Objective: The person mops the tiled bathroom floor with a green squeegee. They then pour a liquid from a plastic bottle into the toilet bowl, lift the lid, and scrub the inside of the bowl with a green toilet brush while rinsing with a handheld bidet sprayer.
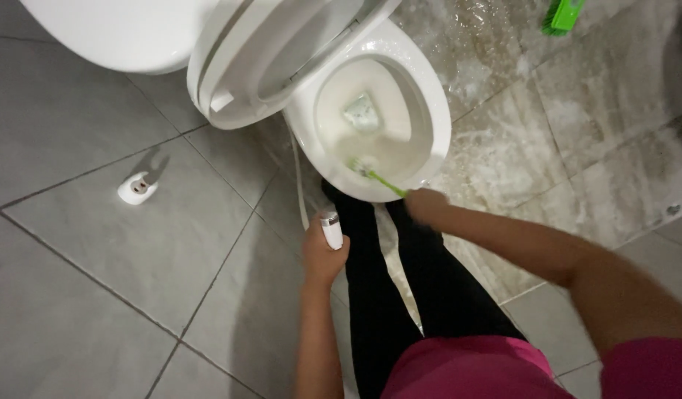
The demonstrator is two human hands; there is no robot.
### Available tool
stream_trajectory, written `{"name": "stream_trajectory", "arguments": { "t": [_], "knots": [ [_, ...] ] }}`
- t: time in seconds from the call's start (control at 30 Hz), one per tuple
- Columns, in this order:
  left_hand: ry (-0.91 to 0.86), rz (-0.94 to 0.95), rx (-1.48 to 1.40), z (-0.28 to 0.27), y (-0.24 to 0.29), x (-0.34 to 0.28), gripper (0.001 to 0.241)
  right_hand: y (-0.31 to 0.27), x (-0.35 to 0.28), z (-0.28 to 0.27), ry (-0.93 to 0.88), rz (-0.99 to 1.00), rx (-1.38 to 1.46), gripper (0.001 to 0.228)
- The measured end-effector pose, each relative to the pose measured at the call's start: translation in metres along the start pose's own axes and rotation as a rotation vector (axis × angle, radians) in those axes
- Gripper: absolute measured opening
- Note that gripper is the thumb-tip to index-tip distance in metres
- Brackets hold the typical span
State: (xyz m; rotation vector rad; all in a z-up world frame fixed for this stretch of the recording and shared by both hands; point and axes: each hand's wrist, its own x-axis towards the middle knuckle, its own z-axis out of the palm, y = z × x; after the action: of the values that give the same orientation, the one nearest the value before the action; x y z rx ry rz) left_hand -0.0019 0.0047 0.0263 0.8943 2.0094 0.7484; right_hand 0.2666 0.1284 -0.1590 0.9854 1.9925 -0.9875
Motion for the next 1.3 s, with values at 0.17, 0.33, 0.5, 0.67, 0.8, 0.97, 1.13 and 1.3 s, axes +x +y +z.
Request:
{"name": "stream_trajectory", "arguments": {
  "t": [0.17,0.33,0.5,0.67,0.8,0.97,1.13,1.3],
  "knots": [
    [0.062,0.11,0.031,0.006,-0.014,-0.013,0.05,0.114,0.036,-0.038,0.024,0.105,-0.492,0.03],
    [0.002,-0.016,-0.115,-0.007,0.0,-0.018,0.029,0.054,0.044,-0.183,-0.012,0.253,-0.667,0.018],
    [-0.015,-0.036,-0.099,-0.022,0.016,-0.013,0.034,0.066,0.042,-0.01,0.03,0.238,-0.238,0.017],
    [-0.032,-0.064,-0.097,-0.021,0.019,-0.019,0.03,-0.043,0.085,0.013,0.169,-0.178,0.031,0.027],
    [0.016,0.097,0.017,-0.001,-0.004,-0.021,0.039,-0.036,0.094,0.03,0.417,-0.117,0.365,0.026],
    [-0.04,0.044,-0.144,-0.008,0.015,-0.021,0.031,0.07,0.036,0.012,-0.021,0.213,-0.125,0.041],
    [-0.012,0.046,-0.157,-0.007,0.012,-0.022,0.035,0.125,0.058,-0.111,0.109,0.228,-0.52,0.023],
    [-0.039,0.055,-0.094,-0.013,0.022,-0.019,0.023,0.096,0.034,-0.046,0.204,0.296,-0.628,0.02]
  ]
}}
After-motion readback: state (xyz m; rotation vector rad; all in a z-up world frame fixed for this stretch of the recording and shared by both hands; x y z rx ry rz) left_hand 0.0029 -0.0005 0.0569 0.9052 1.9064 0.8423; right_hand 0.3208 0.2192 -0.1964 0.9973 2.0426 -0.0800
